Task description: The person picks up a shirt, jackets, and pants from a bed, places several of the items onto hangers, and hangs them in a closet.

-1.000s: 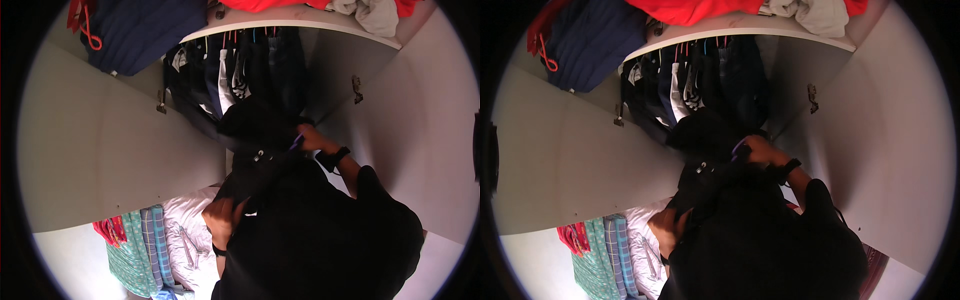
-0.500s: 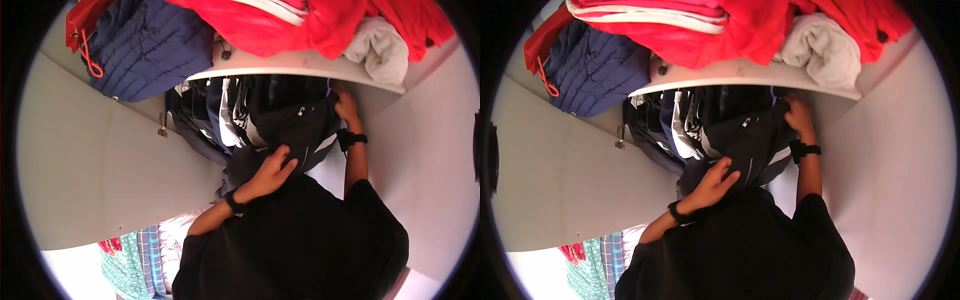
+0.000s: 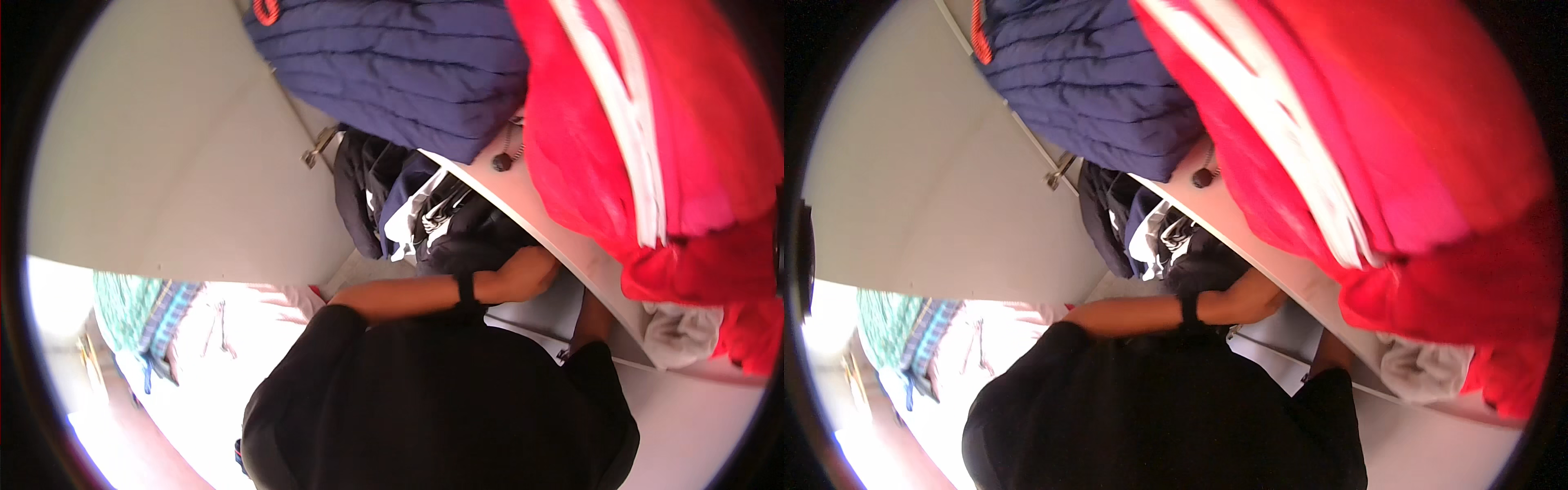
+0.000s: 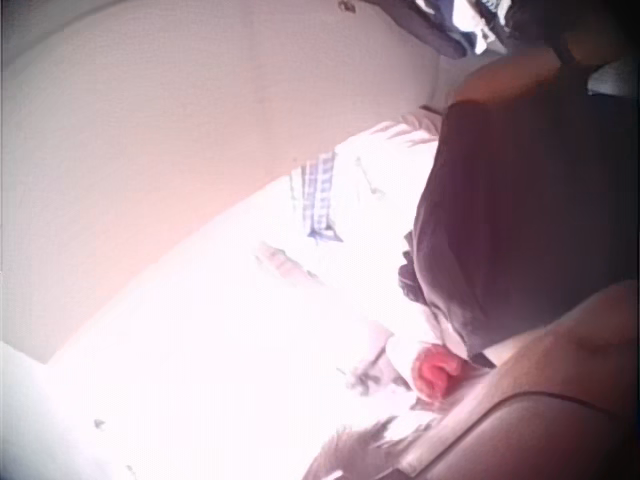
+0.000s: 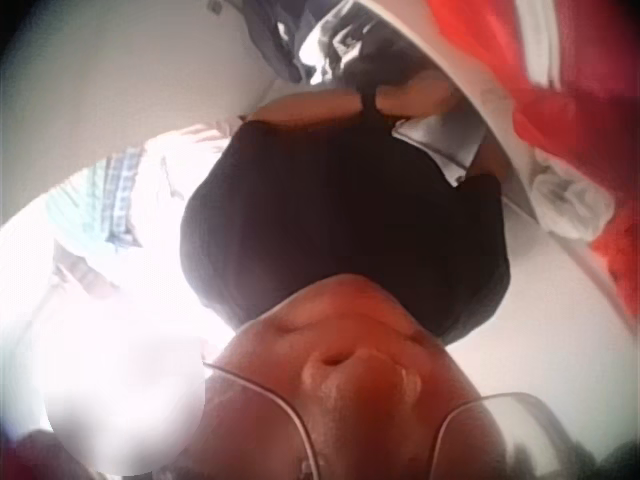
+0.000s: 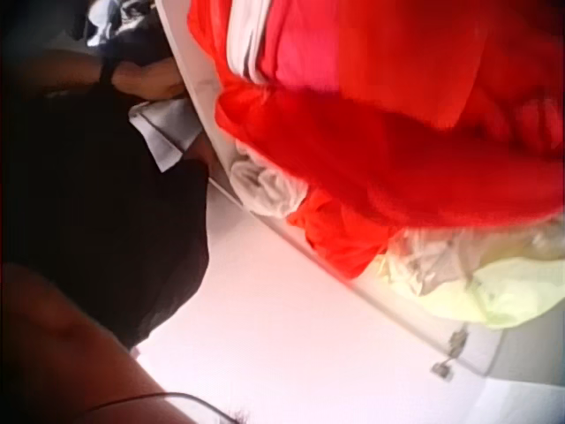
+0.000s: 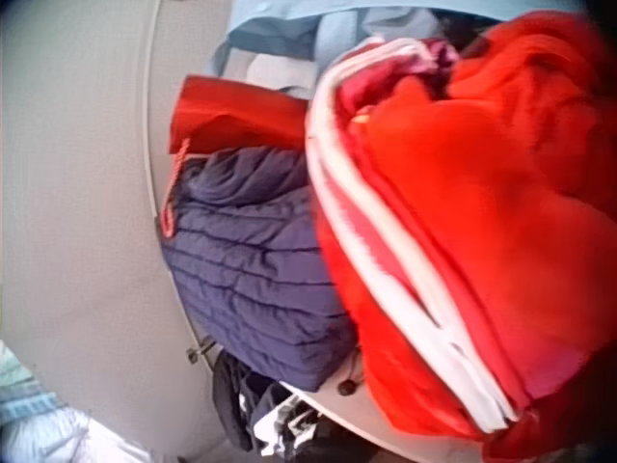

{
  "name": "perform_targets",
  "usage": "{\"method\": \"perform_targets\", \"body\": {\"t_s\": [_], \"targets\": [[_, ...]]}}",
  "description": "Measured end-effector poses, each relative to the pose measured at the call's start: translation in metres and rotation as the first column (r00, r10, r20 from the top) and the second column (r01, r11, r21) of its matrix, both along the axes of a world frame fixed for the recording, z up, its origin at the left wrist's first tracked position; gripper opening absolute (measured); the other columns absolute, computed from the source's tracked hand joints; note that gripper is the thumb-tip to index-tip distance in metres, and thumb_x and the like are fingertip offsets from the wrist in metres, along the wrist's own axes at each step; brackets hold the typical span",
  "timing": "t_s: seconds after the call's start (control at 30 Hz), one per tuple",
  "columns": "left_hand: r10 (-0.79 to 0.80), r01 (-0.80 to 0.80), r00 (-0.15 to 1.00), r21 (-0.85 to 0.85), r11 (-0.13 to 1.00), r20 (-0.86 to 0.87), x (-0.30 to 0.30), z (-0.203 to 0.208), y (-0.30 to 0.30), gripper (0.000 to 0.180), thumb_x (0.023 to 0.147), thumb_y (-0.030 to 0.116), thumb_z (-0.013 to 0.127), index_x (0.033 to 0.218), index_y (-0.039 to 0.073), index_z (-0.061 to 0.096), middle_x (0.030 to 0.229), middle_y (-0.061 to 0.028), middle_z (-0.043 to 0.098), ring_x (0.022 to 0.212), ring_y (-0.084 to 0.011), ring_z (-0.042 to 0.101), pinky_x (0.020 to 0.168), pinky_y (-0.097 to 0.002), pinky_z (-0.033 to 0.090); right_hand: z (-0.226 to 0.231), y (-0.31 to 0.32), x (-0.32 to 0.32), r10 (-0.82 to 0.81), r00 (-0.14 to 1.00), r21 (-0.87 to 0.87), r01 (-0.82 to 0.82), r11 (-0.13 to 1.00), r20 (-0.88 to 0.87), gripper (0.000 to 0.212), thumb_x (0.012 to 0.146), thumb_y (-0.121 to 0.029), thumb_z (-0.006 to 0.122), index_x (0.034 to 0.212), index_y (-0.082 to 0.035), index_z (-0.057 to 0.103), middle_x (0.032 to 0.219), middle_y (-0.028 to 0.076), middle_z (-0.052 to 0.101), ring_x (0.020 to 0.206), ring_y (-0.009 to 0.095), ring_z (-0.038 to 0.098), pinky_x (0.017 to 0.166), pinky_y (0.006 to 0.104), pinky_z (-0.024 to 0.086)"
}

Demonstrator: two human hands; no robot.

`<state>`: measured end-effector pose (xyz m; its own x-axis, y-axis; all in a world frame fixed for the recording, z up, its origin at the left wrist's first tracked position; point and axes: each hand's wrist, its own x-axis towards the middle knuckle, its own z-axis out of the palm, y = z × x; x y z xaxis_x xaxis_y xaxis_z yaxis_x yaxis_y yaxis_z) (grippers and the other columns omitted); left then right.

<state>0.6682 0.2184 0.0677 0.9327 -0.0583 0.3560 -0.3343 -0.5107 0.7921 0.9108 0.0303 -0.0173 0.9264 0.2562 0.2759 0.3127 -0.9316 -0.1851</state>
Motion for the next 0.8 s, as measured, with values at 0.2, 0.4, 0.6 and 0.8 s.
{"method": "perform_targets", "body": {"t_s": [0.2,0.4,0.6,0.8], "targets": [[0.147,-0.150,0.981,0.009,0.989,0.129,0.020,-0.055,-0.036,0.045,0.077,0.005,0.055,0.118,-0.009,0.042,0.074,-0.0256,0.063,0.066,-0.0405,0.065,0.056,-0.0489,0.052,-0.011,-0.005,0.018,0.015,1.000,-0.045,-0.015,0.999,0.000,0.047,0.082,-0.020,0.055,0.124,0.002,0.053,0.126,0.029,0.051,0.115,0.041,0.050,0.100,0.0462,0.038],[0.102,-0.104,0.992,0.031,0.994,0.068,0.051,-0.122,-0.010,0.042,0.090,0.017,0.053,0.119,-0.007,0.036,0.069,-0.0252,0.062,0.062,-0.0416,0.063,0.053,-0.0498,0.051,-0.011,-0.017,0.028,0.004,1.000,-0.059,-0.003,0.998,0.012,0.049,0.085,-0.023,0.055,0.127,0.003,0.051,0.129,0.029,0.048,0.118,0.042,0.048,0.102,0.0467,0.035],[0.095,-0.164,0.971,-0.319,0.934,-0.221,0.031,-0.080,-0.028,0.032,0.092,0.021,0.050,0.108,-0.003,0.036,0.071,-0.0280,0.059,0.070,-0.0465,0.061,0.061,-0.0530,0.049,-0.012,-0.027,0.033,-0.015,0.999,-0.084,0.017,0.996,0.028,0.052,0.087,-0.026,0.055,0.129,0.003,0.048,0.132,0.030,0.046,0.121,0.043,0.045,0.105,0.0471,0.033],[0.181,-0.200,0.980,-0.361,0.911,-0.087,0.048,-0.114,-0.064,0.043,0.093,0.020,0.051,0.125,-0.003,0.033,0.067,-0.0273,0.057,0.067,-0.0447,0.060,0.059,-0.0509,0.048,-0.006,-0.030,0.033,-0.031,0.997,-0.095,0.038,0.995,0.074,0.054,0.089,-0.029,0.055,0.131,0.004,0.046,0.135,0.030,0.043,0.124,0.043,0.042,0.107,0.0475,0.031]]}}
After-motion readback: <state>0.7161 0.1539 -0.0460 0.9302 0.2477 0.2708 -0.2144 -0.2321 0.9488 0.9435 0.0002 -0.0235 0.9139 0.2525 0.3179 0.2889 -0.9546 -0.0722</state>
